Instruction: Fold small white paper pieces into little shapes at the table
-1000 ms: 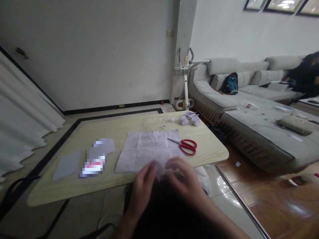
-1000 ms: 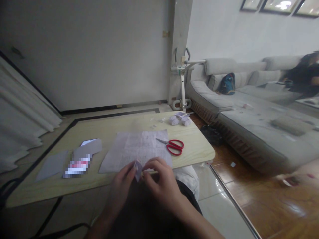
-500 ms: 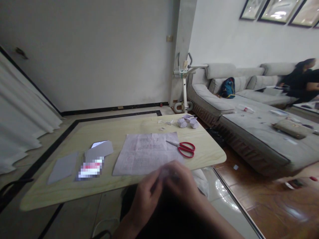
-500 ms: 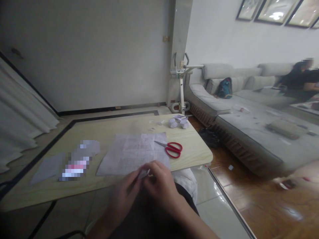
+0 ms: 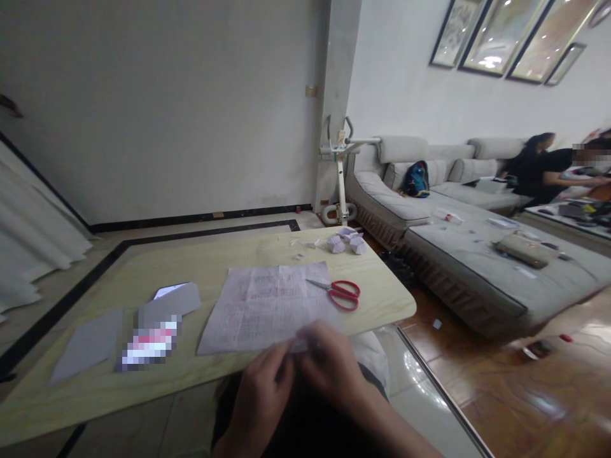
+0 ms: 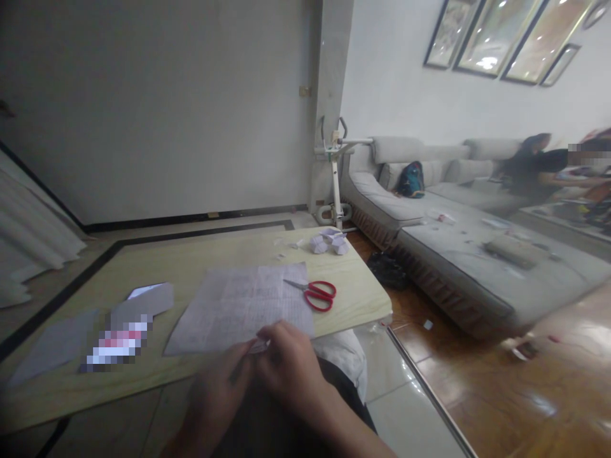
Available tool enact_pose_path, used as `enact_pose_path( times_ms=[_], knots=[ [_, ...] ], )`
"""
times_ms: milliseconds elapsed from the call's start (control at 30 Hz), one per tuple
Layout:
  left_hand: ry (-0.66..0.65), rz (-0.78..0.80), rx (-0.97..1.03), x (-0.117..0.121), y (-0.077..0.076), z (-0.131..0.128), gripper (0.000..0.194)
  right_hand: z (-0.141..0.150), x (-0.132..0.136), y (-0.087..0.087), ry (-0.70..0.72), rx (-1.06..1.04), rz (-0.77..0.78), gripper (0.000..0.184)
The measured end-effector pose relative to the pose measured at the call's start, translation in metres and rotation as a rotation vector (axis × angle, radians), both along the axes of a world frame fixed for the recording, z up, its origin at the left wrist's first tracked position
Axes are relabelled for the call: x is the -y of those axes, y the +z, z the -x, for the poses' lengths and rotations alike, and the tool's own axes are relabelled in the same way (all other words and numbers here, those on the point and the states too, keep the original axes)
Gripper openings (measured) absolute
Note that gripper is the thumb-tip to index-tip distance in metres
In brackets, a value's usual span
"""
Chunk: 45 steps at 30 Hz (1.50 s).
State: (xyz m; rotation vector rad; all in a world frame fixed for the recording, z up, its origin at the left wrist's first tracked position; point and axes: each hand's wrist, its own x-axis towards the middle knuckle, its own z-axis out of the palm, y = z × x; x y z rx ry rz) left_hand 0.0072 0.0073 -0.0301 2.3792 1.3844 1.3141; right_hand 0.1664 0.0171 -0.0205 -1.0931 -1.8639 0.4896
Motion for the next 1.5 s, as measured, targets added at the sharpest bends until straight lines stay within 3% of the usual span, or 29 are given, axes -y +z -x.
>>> enact_pose_path(
  times_ms=[533, 933, 1233, 1400, 1500],
  knots=[
    [0.013, -0.135, -0.075, -0.005, -0.001, 0.003, 0.033, 0.003, -0.001, -0.008, -0.083, -0.074, 0.088, 0.032],
    [0.021, 0.228, 0.011, -0.003, 0.007, 0.002, 0.025, -0.004, -0.001, 0.002, 0.031, -0.026, 0.148, 0.029],
    [0.057, 0.244, 0.031, -0.002, 0.004, 0.001, 0.022, -0.002, -0.001, -0.002, 0.049, -0.010, 0.150, 0.026],
    [0.044, 0.266, 0.037, -0.002, 0.003, 0.001, 0.022, -0.004, -0.002, 0.001, 0.028, 0.006, 0.158, 0.013],
    [0.030, 0.316, 0.061, 0.000, 0.006, 0.001, 0.022, -0.006, -0.003, 0.000, 0.061, -0.005, 0.156, 0.017]
  ],
)
